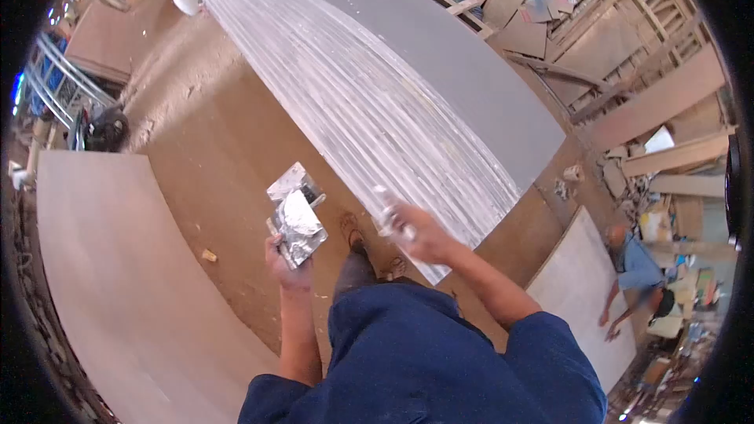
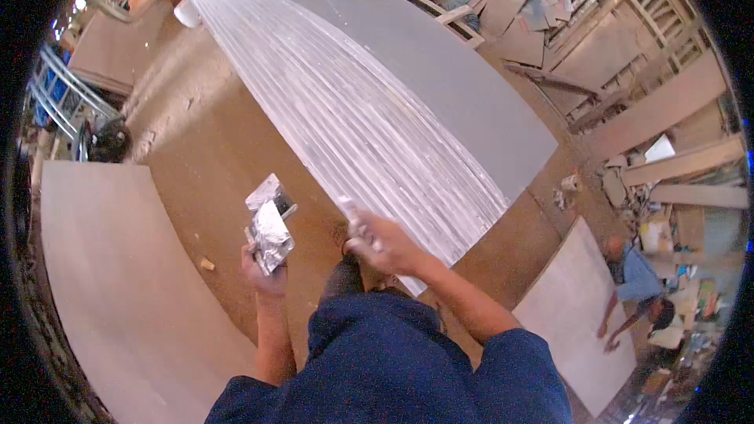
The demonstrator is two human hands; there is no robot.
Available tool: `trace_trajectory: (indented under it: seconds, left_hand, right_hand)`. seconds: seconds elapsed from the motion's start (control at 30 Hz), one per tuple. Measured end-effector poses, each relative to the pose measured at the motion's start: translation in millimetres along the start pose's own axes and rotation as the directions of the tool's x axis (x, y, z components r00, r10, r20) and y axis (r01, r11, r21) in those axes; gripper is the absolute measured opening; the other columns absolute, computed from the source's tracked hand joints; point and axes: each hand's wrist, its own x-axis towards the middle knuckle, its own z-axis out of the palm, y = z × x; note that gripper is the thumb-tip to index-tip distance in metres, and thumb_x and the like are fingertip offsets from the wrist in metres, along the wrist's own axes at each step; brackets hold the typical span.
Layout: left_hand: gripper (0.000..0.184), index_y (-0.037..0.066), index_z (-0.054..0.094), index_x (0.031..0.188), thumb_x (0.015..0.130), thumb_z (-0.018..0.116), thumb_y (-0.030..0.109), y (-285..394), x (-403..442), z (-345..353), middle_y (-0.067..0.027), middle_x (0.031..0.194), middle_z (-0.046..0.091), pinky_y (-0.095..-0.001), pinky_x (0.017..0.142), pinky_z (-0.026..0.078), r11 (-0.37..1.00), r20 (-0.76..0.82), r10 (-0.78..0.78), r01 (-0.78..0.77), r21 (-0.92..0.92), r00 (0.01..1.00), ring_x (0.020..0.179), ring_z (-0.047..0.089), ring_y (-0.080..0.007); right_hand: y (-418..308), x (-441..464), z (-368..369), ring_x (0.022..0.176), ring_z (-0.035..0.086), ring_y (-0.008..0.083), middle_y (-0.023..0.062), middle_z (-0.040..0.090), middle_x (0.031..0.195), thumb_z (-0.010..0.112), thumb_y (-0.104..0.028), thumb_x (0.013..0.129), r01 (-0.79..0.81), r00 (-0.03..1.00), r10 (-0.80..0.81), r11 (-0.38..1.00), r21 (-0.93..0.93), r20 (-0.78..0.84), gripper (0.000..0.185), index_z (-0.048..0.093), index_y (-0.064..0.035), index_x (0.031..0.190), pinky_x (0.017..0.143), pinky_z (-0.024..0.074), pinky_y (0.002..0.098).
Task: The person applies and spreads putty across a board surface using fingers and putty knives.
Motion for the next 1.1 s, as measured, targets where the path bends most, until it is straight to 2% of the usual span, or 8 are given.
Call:
trace_trajectory:
  seconds: [0.07, 0.23, 0.33, 0.47, 0.57, 0.6, 0.73, 1.1]
  left_hand:
    - [0.046, -0.004, 0.048, 0.124, 0.085, 0.047, 0.021, -2, -1, 16, -0.0149, 0.115, 0.062, -0.0395, 0.093, 0.049, 0.987, 0.124, -0.104, 0.117, -0.106, 0.987, 0.103, 0.062, -0.0254]
    - [0.044, -0.001, 0.05, 0.123, 0.085, 0.047, 0.021, -14, -16, 88, -0.0134, 0.113, 0.062, -0.038, 0.091, 0.051, 0.991, 0.128, -0.059, 0.043, 0.125, 0.99, 0.102, 0.063, -0.0244]
    - [0.03, 0.002, 0.056, 0.108, 0.087, 0.048, 0.021, -15, -21, 111, -0.0065, 0.09, 0.067, -0.0265, 0.056, 0.055, 0.989, -0.083, -0.004, 0.016, 0.147, 0.997, 0.071, 0.066, -0.0147]
    - [0.031, 0.001, 0.056, 0.107, 0.086, 0.048, 0.021, -12, -16, 116, -0.0077, 0.085, 0.068, -0.0265, 0.046, 0.053, 0.993, -0.017, -0.082, 0.083, 0.086, 0.997, 0.059, 0.065, -0.0155]
    - [0.032, 0.0, 0.056, 0.108, 0.086, 0.048, 0.021, -11, 6, 95, -0.0095, 0.086, 0.068, -0.0274, 0.047, 0.055, 0.988, 0.079, -0.105, 0.095, 0.122, 0.991, 0.059, 0.065, -0.0162]
    - [0.036, -0.002, 0.055, 0.112, 0.084, 0.048, 0.019, -8, 13, 92, -0.0113, 0.097, 0.068, -0.0324, 0.064, 0.059, 0.986, 0.178, -0.157, 0.144, 0.083, 0.971, 0.08, 0.069, -0.0218]
    - [0.036, -0.003, 0.055, 0.112, 0.084, 0.047, 0.018, -6, 43, 79, -0.0143, 0.103, 0.066, -0.0392, 0.088, 0.053, 0.989, 0.196, -0.145, 0.141, 0.035, 0.97, 0.093, 0.066, -0.026]
    - [0.036, -0.003, 0.054, 0.112, 0.084, 0.046, 0.019, 111, 188, 63, -0.0138, 0.103, 0.065, -0.0378, 0.088, 0.052, 0.999, 0.037, 0.03, -0.031, 0.043, 0.999, 0.093, 0.065, -0.0248]
  right_hand:
    - [-26, 3, 26, 0.087, 0.059, 0.0195, 0.0097, 0.058, 0.097, 0.064, -0.007, 0.085, 0.239, 0.97, -0.24, 0.97, 0.035, 0.042, 0.064, 0.035, -0.0067, 0.142, 0.076, 0.049, 0.0325]
    - [-42, 10, 35, 0.087, 0.058, 0.0256, 0.0132, 0.056, 0.102, 0.066, -0.006, 0.083, 0.436, 0.895, -0.43, 0.9, 0.026, -0.119, 0.057, 0.043, -0.0024, 0.135, 0.077, 0.0483, 0.0346]
    - [-44, 9, 25, 0.087, 0.058, 0.0268, 0.0145, 0.055, 0.106, 0.067, -0.006, 0.083, 0.511, 0.844, -0.502, 0.86, -0.001, -0.19, 0.054, 0.046, -0.0014, 0.132, 0.077, 0.0481, 0.0354]
    - [-39, 11, 14, 0.088, 0.059, 0.0273, 0.017, 0.055, 0.109, 0.068, -0.007, 0.082, 0.498, 0.852, -0.49, 0.867, 0.002, -0.184, 0.051, 0.049, -0.0019, 0.129, 0.077, 0.0486, 0.0351]
    - [-40, 19, 9, 0.09, 0.059, 0.0284, 0.0184, 0.055, 0.113, 0.069, -0.007, 0.081, 0.55, 0.794, -0.548, 0.832, -0.074, -0.263, 0.049, 0.051, -0.0028, 0.127, 0.077, 0.0494, 0.0347]
    - [-38, 23, 10, 0.09, 0.059, 0.0284, 0.0184, 0.055, 0.113, 0.069, -0.007, 0.081, 0.562, 0.789, -0.562, 0.824, -0.077, -0.248, 0.049, 0.051, -0.0028, 0.127, 0.077, 0.0494, 0.0347]
    - [-24, 51, 17, 0.1, 0.059, 0.0338, 0.0165, 0.056, 0.112, 0.068, -0.007, 0.08, 0.483, 0.817, -0.493, 0.868, -0.113, -0.3, 0.044, 0.055, -0.0061, 0.122, 0.084, 0.0493, 0.037]
    - [-51, 254, 57, 0.101, 0.059, 0.0337, 0.0163, 0.057, 0.109, 0.073, -0.006, 0.074, 0.531, 0.789, -0.594, 0.787, -0.314, -0.154, 0.04, 0.059, -0.0035, 0.111, 0.086, 0.0496, 0.0396]
